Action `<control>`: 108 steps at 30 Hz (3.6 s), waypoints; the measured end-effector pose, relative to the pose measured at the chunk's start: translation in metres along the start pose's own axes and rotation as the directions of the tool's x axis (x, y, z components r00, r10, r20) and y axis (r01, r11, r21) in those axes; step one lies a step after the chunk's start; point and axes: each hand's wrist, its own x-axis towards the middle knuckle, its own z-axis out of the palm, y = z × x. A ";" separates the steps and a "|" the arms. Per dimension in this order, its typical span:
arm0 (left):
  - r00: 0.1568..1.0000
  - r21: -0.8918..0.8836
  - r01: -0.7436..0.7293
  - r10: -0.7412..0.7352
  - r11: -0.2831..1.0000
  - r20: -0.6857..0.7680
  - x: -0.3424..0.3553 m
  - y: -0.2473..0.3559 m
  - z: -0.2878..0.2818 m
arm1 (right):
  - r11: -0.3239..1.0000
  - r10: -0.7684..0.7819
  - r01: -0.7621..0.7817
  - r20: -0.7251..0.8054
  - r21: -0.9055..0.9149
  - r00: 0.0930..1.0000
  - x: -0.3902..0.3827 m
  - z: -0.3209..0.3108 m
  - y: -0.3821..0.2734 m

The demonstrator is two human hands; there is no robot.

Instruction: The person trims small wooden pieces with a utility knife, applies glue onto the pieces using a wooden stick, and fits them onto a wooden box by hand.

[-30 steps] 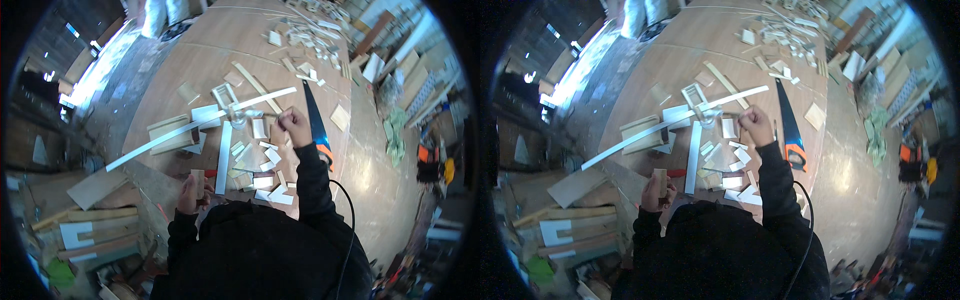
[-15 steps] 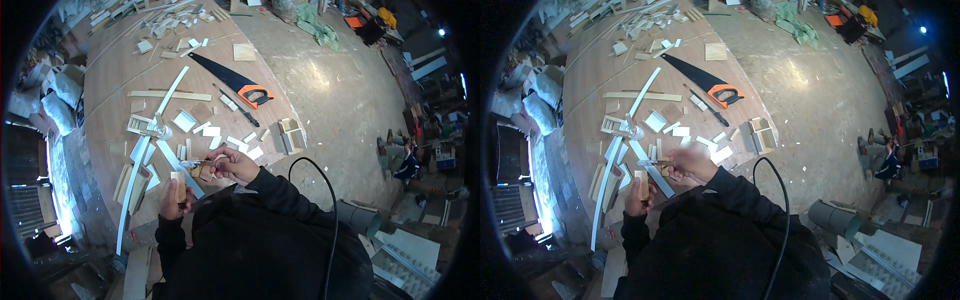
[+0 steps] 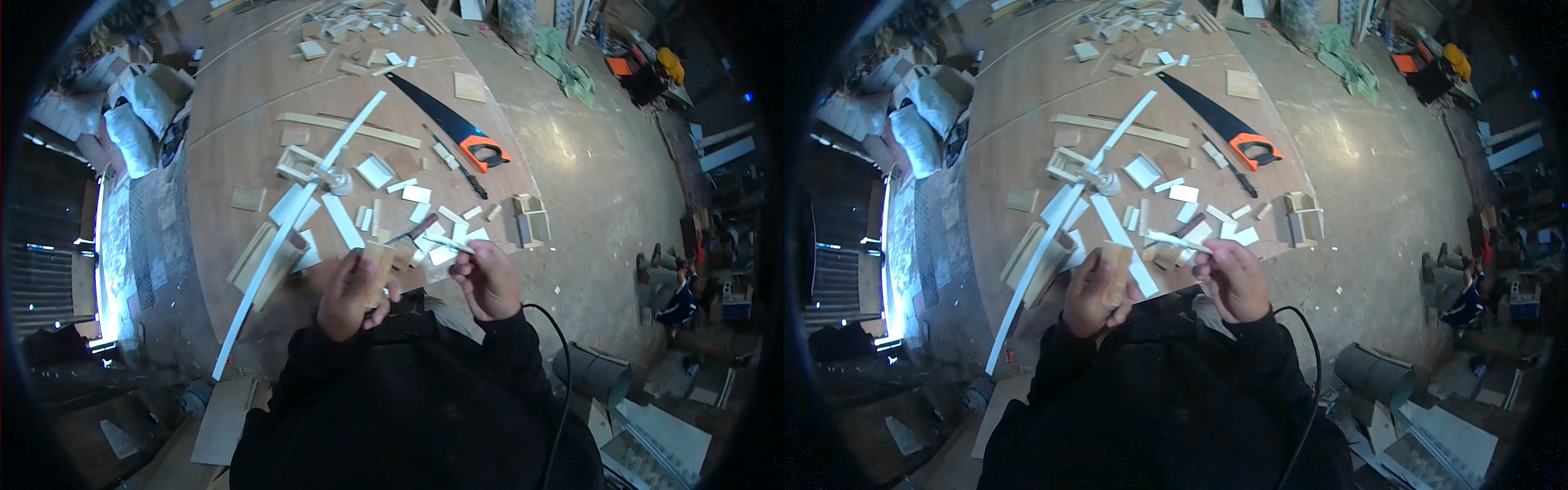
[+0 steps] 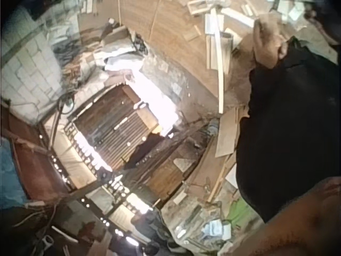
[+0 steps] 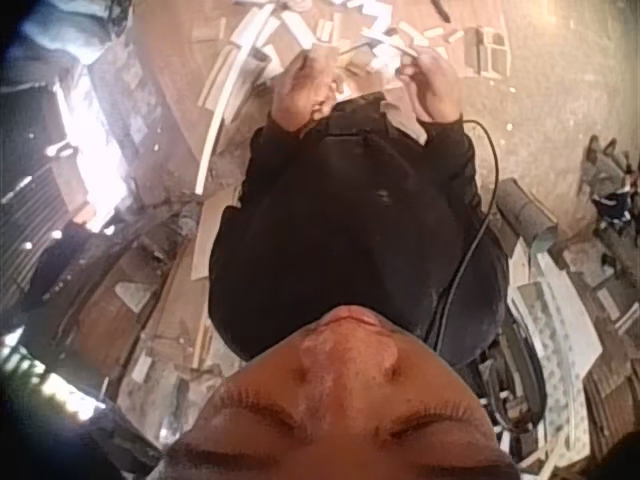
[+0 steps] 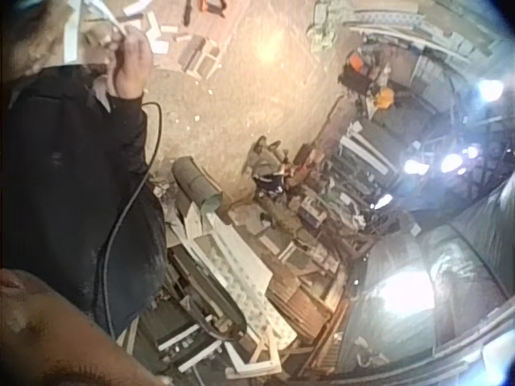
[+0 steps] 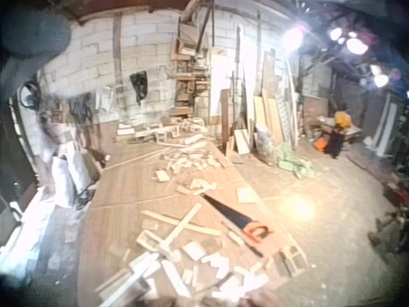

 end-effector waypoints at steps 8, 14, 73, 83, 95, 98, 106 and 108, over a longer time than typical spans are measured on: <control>0.999 -0.037 -0.018 0.019 0.999 0.050 -0.036 0.021 -0.001 | 0.745 -0.388 0.344 0.048 -0.571 0.920 -0.039 0.048 0.025; 0.998 -0.154 -0.005 0.016 0.988 0.069 -0.052 0.025 -0.008 | 0.563 -0.440 0.421 0.174 -0.711 0.881 -0.042 0.055 0.040; 0.891 0.517 -0.239 0.398 0.822 -0.220 -0.036 0.067 -0.051 | 0.135 -0.280 0.619 0.570 -0.774 0.773 0.034 0.080 -0.030; 0.850 0.643 -0.276 0.494 0.714 -0.183 -0.025 0.064 -0.029 | 0.177 -0.202 0.657 0.626 -0.733 0.753 0.063 0.068 -0.054; 0.786 0.597 -0.274 0.534 0.754 -0.313 -0.013 0.053 0.007 | 0.267 -0.135 0.666 0.657 -0.697 0.742 0.097 0.047 -0.079; 0.784 0.525 -0.232 0.477 0.819 -0.397 -0.009 0.045 0.013 | 0.358 -0.081 0.658 0.680 -0.663 0.729 0.107 0.036 -0.087; 0.760 0.394 -0.252 0.433 0.884 -0.485 -0.008 0.037 0.035 | 0.351 -0.036 0.694 0.732 -0.628 0.680 0.133 0.026 -0.088; 0.811 0.276 -0.184 0.304 0.943 -0.500 -0.009 0.035 0.034 | 0.426 -0.100 0.650 0.682 -0.629 0.725 0.137 0.024 -0.084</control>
